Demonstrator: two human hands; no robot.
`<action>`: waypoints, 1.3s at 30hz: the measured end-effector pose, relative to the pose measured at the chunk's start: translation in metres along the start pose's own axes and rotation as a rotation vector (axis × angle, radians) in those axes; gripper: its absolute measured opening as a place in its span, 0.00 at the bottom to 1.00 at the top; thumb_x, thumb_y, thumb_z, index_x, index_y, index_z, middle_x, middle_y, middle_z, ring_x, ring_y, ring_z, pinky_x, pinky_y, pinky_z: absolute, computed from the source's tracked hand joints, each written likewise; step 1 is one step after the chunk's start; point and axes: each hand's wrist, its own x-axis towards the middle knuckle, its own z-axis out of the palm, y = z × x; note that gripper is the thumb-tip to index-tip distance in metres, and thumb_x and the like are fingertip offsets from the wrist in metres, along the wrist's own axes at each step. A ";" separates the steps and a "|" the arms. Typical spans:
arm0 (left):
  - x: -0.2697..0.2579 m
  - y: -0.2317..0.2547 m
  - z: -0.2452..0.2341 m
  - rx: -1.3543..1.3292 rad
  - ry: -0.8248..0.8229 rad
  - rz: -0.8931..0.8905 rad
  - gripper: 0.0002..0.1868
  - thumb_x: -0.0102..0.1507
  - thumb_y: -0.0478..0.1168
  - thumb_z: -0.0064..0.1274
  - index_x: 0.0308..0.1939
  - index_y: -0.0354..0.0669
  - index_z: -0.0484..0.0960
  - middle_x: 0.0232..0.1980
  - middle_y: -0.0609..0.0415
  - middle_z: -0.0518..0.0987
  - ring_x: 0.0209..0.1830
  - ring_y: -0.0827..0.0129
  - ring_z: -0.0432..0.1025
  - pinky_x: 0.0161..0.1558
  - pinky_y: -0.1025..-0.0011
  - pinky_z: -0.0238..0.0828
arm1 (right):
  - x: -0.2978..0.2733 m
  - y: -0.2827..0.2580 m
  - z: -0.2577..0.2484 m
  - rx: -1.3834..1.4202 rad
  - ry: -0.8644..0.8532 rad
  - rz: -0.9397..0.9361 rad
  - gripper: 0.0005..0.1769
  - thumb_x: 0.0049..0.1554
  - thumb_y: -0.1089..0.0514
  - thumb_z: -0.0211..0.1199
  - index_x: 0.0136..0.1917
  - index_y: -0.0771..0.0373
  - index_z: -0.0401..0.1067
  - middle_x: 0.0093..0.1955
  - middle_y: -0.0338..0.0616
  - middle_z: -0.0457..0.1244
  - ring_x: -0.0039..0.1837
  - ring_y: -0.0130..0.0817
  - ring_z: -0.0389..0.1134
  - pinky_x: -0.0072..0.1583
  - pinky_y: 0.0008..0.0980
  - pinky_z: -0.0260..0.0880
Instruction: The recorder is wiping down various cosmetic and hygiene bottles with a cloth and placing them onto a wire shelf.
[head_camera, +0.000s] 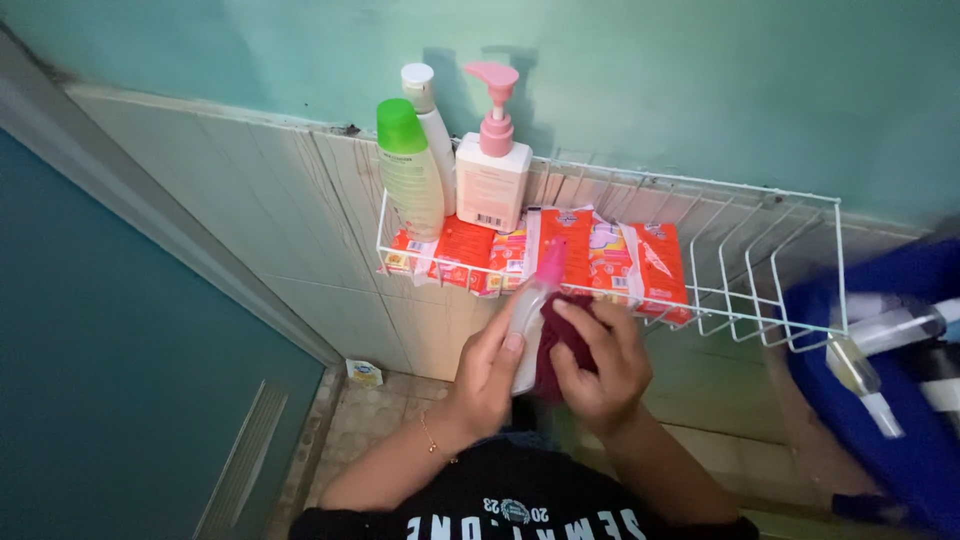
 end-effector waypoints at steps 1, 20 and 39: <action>0.002 -0.001 -0.001 0.001 0.002 0.001 0.31 0.75 0.44 0.31 0.78 0.27 0.57 0.71 0.39 0.72 0.71 0.59 0.67 0.73 0.65 0.60 | -0.005 0.003 0.004 0.002 0.000 -0.001 0.26 0.47 0.67 0.70 0.60 0.58 0.76 0.55 0.50 0.64 0.55 0.48 0.69 0.57 0.41 0.72; -0.014 -0.017 -0.021 -0.022 0.053 0.016 0.29 0.75 0.41 0.33 0.77 0.27 0.59 0.71 0.40 0.73 0.72 0.61 0.67 0.73 0.65 0.60 | -0.022 -0.019 0.023 0.078 -0.051 -0.008 0.26 0.47 0.68 0.69 0.60 0.59 0.76 0.55 0.52 0.64 0.54 0.48 0.69 0.56 0.40 0.72; -0.009 -0.012 -0.030 -0.060 0.024 -0.023 0.28 0.75 0.42 0.33 0.75 0.27 0.62 0.68 0.40 0.75 0.70 0.61 0.69 0.71 0.66 0.61 | -0.024 -0.017 0.030 0.123 -0.091 -0.002 0.25 0.49 0.68 0.68 0.61 0.57 0.76 0.54 0.51 0.64 0.52 0.46 0.70 0.53 0.38 0.72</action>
